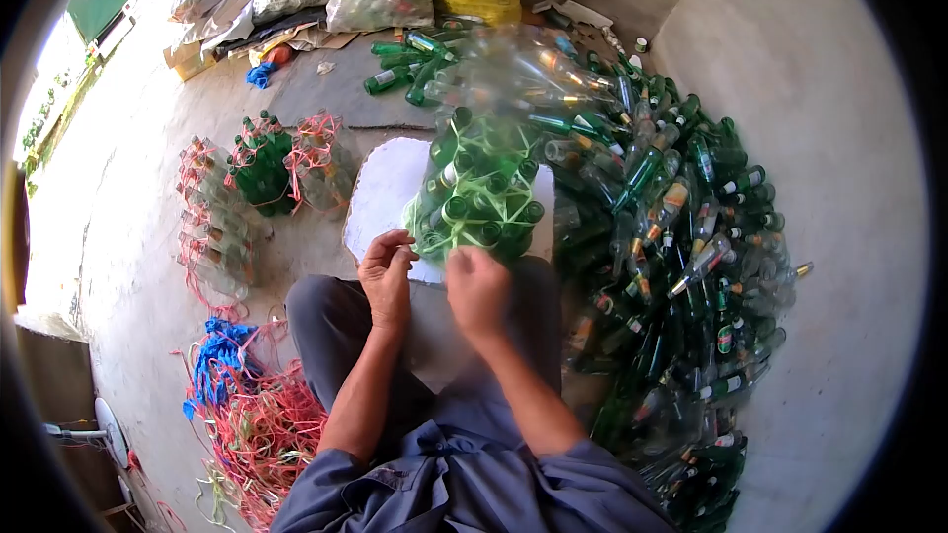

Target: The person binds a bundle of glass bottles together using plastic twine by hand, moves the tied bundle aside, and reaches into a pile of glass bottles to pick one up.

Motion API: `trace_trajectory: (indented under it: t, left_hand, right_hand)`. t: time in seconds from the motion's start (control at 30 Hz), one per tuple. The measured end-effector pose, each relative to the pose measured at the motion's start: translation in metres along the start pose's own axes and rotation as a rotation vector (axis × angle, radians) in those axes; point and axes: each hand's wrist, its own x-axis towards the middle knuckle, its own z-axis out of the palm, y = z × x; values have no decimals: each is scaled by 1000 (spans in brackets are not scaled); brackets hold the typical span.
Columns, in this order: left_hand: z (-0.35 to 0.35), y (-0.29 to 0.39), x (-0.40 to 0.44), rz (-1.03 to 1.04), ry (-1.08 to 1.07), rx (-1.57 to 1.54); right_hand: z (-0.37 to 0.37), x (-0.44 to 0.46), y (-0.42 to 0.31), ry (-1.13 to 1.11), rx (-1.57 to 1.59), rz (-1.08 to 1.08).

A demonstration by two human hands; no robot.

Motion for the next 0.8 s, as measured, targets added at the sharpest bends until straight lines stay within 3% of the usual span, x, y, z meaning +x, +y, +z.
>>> trace_trajectory:
  t: [0.3,0.5,0.6,0.8]
  left_hand:
    - [20,3,-7,304,-166,416]
    - [27,14,-5,461,-186,452]
    - [28,12,-3,314,-157,353]
    - [31,9,4,238,-159,322]
  right_hand:
    - [-18,9,-32,-138,346,432]
    - [-31,13,-45,-192,551,661]
    - [-43,16,-43,-234,668,745]
    - [-51,27,-44,-282,888,896]
